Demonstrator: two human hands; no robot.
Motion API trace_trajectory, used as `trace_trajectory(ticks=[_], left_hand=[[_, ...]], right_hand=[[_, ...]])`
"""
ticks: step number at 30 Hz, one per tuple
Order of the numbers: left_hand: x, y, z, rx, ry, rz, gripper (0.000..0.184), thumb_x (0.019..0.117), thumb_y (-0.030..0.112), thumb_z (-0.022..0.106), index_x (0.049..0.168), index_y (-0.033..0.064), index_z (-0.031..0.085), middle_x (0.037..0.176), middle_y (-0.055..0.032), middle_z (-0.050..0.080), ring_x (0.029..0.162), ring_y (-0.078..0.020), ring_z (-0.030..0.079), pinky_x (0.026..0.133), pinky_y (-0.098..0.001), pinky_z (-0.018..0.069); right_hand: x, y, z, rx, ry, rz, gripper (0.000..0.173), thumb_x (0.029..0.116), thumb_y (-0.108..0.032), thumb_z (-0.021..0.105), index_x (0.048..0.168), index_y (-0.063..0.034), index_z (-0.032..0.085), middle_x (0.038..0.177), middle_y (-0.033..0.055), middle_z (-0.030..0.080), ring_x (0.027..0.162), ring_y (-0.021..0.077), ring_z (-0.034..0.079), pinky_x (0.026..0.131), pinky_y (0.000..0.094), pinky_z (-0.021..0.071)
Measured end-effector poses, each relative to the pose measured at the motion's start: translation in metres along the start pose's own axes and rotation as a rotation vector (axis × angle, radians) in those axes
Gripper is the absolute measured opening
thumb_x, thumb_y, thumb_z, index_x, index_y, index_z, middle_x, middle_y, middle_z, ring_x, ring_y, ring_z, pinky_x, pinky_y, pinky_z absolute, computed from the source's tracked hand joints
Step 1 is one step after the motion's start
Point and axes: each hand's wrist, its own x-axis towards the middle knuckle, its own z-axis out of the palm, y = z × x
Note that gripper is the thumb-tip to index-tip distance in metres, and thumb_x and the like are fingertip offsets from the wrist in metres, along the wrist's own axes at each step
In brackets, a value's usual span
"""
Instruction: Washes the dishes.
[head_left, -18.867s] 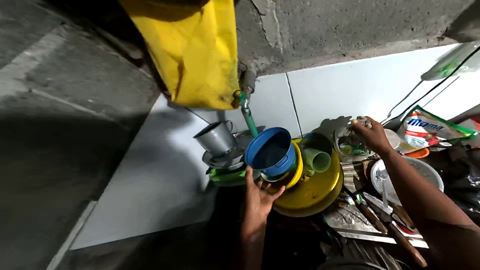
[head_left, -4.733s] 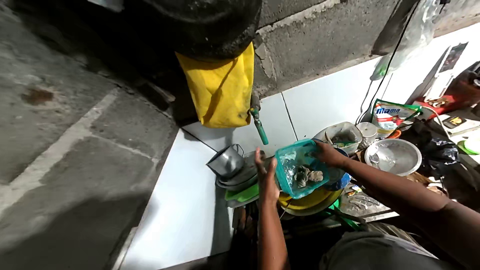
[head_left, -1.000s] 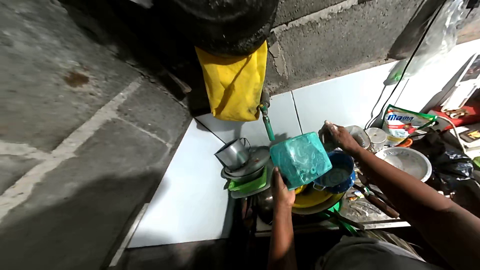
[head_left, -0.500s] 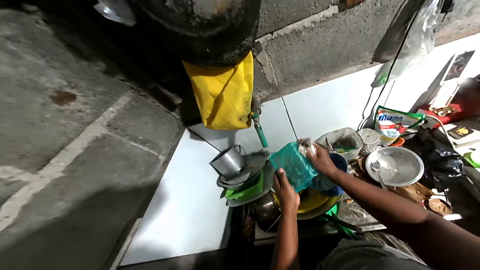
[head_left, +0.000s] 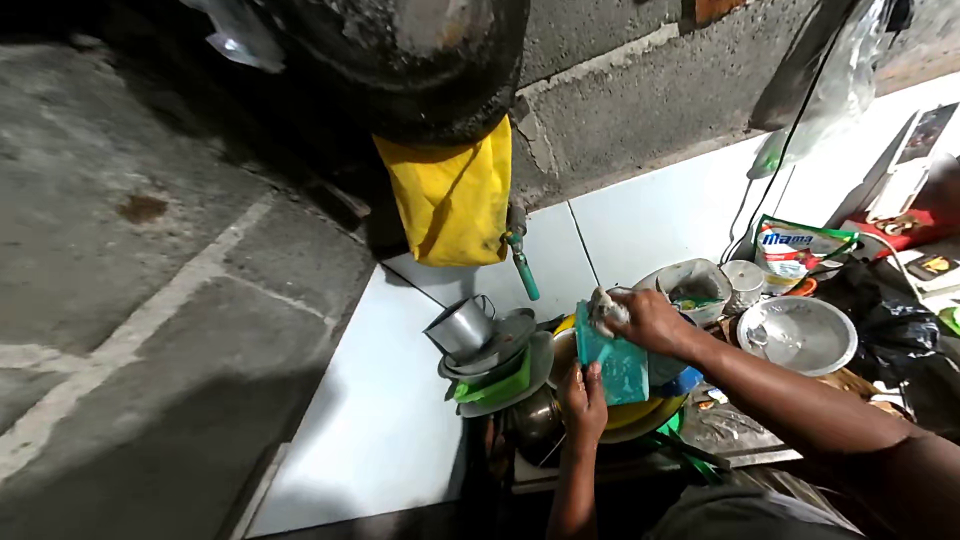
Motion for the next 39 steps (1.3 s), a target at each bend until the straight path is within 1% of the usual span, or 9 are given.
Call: trace_trajectory(ticks=[4, 8, 12, 16, 22, 25, 32, 35, 39], left_hand=[[-0.013, 0.000, 0.005, 0.028, 0.020, 0.109, 0.041, 0.1021, 0.025, 0.052, 0.091, -0.0118, 0.066, 0.070, -0.0089, 0.062, 0.067, 0.0002, 0.061, 0.069, -0.0149, 0.0517], [-0.012, -0.011, 0.009, 0.139, 0.094, 0.043, 0.041, 0.1012, 0.022, 0.053, 0.097, -0.0156, 0.067, 0.076, -0.0159, 0.067, 0.070, -0.0074, 0.064, 0.073, -0.0215, 0.0540], [-0.013, -0.002, 0.006, 0.034, 0.094, 0.042, 0.035, 0.1004, 0.016, 0.053, 0.095, -0.0166, 0.066, 0.076, -0.0119, 0.066, 0.074, 0.0037, 0.062, 0.076, -0.0123, 0.0507], [-0.010, 0.013, 0.014, -0.219, 0.221, -0.313, 0.033, 0.1067, 0.016, 0.042, 0.108, -0.0115, 0.061, 0.090, -0.0047, 0.064, 0.084, 0.0030, 0.063, 0.082, -0.0173, 0.0538], [0.018, 0.023, 0.017, -0.826, 0.499, -0.720, 0.048, 0.1124, 0.040, 0.024, 0.139, 0.0084, 0.047, 0.117, -0.0092, 0.063, 0.106, -0.0176, 0.066, 0.089, -0.0411, 0.0578], [0.020, 0.026, 0.017, -0.884, 0.531, -0.744, 0.048, 0.1126, 0.040, 0.019, 0.140, 0.0107, 0.045, 0.120, -0.0075, 0.062, 0.108, -0.0163, 0.063, 0.092, -0.0386, 0.0554], [0.040, 0.047, 0.034, -0.746, 0.560, -0.712, 0.047, 0.1127, 0.038, 0.027, 0.147, 0.0072, 0.039, 0.130, -0.0124, 0.055, 0.116, -0.0195, 0.059, 0.098, -0.0402, 0.0521], [0.038, 0.059, 0.038, -0.637, 0.536, -0.642, 0.049, 0.1130, 0.029, 0.029, 0.157, 0.0075, 0.023, 0.145, -0.0142, 0.046, 0.128, -0.0175, 0.053, 0.107, -0.0366, 0.0470], [0.030, 0.056, 0.031, -0.513, 0.461, -0.502, 0.047, 0.1087, 0.008, 0.024, 0.153, -0.0001, 0.013, 0.128, -0.0112, 0.048, 0.113, -0.0088, 0.056, 0.097, -0.0280, 0.0507]], right_hand=[[0.040, 0.061, 0.006, 0.342, -0.160, 0.174, 0.027, 0.1048, -0.021, 0.059, 0.118, 0.0023, 0.065, 0.097, 0.0147, 0.066, 0.085, 0.0194, 0.063, 0.081, 0.0396, 0.0548], [0.012, 0.022, 0.005, 0.169, -0.087, 0.081, 0.041, 0.1014, -0.029, 0.064, 0.128, 0.0025, 0.066, 0.113, 0.0255, 0.070, 0.107, 0.0369, 0.067, 0.099, 0.0573, 0.0496], [0.011, 0.025, 0.002, 0.271, -0.100, 0.042, 0.032, 0.1018, -0.019, 0.064, 0.127, 0.0008, 0.067, 0.109, 0.0227, 0.071, 0.099, 0.0313, 0.068, 0.093, 0.0521, 0.0528], [0.041, 0.077, 0.011, 0.751, -0.124, 0.171, 0.025, 0.1042, -0.015, 0.058, 0.126, -0.0029, 0.063, 0.098, 0.0069, 0.067, 0.081, 0.0090, 0.063, 0.075, 0.0284, 0.0546], [-0.010, 0.055, 0.051, 1.200, 0.160, 0.374, 0.043, 0.1134, -0.034, 0.032, 0.135, -0.0021, 0.052, 0.105, 0.0093, 0.066, 0.090, 0.0137, 0.067, 0.080, 0.0328, 0.0579], [-0.013, 0.038, 0.052, 1.183, 0.306, 0.282, 0.035, 0.1126, -0.027, 0.034, 0.125, -0.0024, 0.055, 0.088, 0.0027, 0.063, 0.074, 0.0072, 0.063, 0.068, 0.0254, 0.0551], [-0.005, 0.039, 0.109, 0.941, 0.770, -0.070, 0.049, 0.1042, -0.017, 0.052, 0.142, 0.0125, 0.041, 0.127, 0.0203, 0.060, 0.115, 0.0130, 0.062, 0.101, 0.0282, 0.0522], [-0.019, 0.037, 0.136, 0.709, 0.752, -0.318, 0.047, 0.1024, -0.017, 0.055, 0.130, 0.0213, 0.049, 0.123, 0.0277, 0.063, 0.120, 0.0174, 0.062, 0.108, 0.0298, 0.0475], [-0.017, 0.037, 0.122, 0.328, 0.646, -0.705, 0.028, 0.1034, -0.016, 0.054, 0.121, 0.0008, 0.067, 0.128, 0.0201, 0.067, 0.128, 0.0295, 0.060, 0.116, 0.0440, 0.0417]])
